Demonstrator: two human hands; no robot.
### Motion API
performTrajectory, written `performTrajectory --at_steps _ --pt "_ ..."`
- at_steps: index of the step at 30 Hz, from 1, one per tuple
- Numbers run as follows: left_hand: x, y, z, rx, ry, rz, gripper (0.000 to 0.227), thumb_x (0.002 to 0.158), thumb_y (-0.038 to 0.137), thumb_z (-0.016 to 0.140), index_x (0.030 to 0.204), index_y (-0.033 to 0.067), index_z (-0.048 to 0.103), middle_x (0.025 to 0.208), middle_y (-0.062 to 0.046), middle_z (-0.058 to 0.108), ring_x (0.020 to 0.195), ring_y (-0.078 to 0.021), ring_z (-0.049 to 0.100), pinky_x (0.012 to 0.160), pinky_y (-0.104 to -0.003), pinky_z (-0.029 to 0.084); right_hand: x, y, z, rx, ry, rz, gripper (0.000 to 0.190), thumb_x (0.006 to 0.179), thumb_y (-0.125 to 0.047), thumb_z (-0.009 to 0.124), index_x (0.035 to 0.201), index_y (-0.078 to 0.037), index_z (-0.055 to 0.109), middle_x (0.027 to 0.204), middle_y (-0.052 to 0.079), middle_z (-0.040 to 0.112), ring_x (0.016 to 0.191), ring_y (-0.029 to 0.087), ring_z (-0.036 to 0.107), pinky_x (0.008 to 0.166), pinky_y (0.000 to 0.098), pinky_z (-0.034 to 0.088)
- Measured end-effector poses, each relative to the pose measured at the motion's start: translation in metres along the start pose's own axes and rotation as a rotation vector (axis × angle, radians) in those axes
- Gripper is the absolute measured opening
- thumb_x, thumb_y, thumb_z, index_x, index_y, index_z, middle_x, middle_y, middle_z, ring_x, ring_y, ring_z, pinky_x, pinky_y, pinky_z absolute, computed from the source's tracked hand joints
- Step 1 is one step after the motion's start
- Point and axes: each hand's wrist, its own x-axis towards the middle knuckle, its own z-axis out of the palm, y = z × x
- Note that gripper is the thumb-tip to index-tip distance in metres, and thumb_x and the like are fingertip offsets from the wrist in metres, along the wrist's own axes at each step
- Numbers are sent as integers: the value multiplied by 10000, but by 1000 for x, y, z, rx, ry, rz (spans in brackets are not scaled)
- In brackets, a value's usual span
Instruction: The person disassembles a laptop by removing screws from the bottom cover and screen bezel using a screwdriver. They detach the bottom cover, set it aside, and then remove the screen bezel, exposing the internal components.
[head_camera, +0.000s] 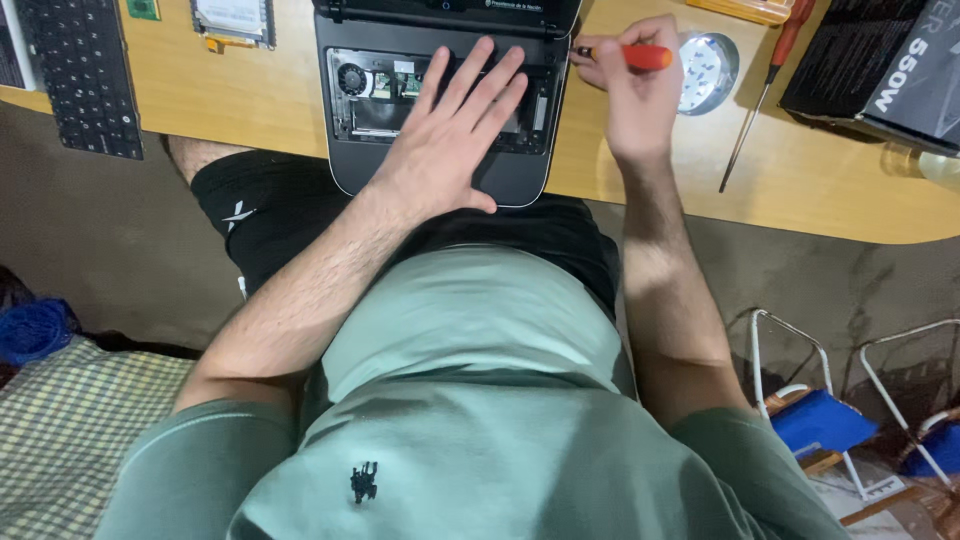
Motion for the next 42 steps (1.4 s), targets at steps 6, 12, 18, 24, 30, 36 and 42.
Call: performTrajectory --at_steps 6,12,18,24,30,36,42 --pt "-35 -45 10 -221 514 -234 910 967 612 1055 1505 -72 790 1714 -348 631 1588 -571 558 1285 -777 457 10 -47 -1 -485 -127 -62 110 1294 -58 731 1323 -26 629 1242 200 821 1181 317 893 985 379 738" --pt "-70 -93 80 -394 742 -491 636 1428 377 571 1927 95 294 1967 -165 416 1743 -403 474 1462 -615 507 1 -23 3 -294 -52 -77 86 1260 35 685 1281 25 602 1222 266 818 1147 368 892 999 418 789" --pt "-67 -95 76 -395 715 -507 683 1389 280 676 1925 79 303 1978 -166 411 1756 -426 486 1483 -612 476 -3 -12 -31 -127 36 143 156 1208 32 829 1177 15 677 1149 301 886 1068 339 937 920 392 833" --pt "-68 -97 79 -374 694 -505 765 1404 440 690 1954 125 260 2005 -143 362 1783 -407 454 1500 -611 468 24 -38 -35 -1014 -418 -150 330 1232 -59 744 1515 19 895 1441 225 915 1234 425 853 1022 556 667" --pt "-71 -101 81 -357 684 -496 803 1383 478 708 1937 88 278 1978 -171 380 1764 -420 462 1492 -623 469 20 -8 -32 -870 -442 -152 46 1228 -8 837 1217 5 880 1205 152 911 1104 375 827 988 502 602" --pt "-69 -101 76 -355 684 -470 790 1364 378 767 1914 46 310 1956 -210 393 1748 -467 466 1501 -632 427 -14 -3 1 -601 -145 198 194 1271 -104 649 1398 -22 771 1297 119 816 1128 215 744 937 369 695" --pt "-69 -104 79 -427 781 -432 660 1405 384 675 1912 124 342 1938 -126 462 1732 -381 493 1464 -568 470 -20 24 6 -398 -82 358 245 1266 -130 573 1454 -47 706 1224 101 834 670 93 628 611 291 587"
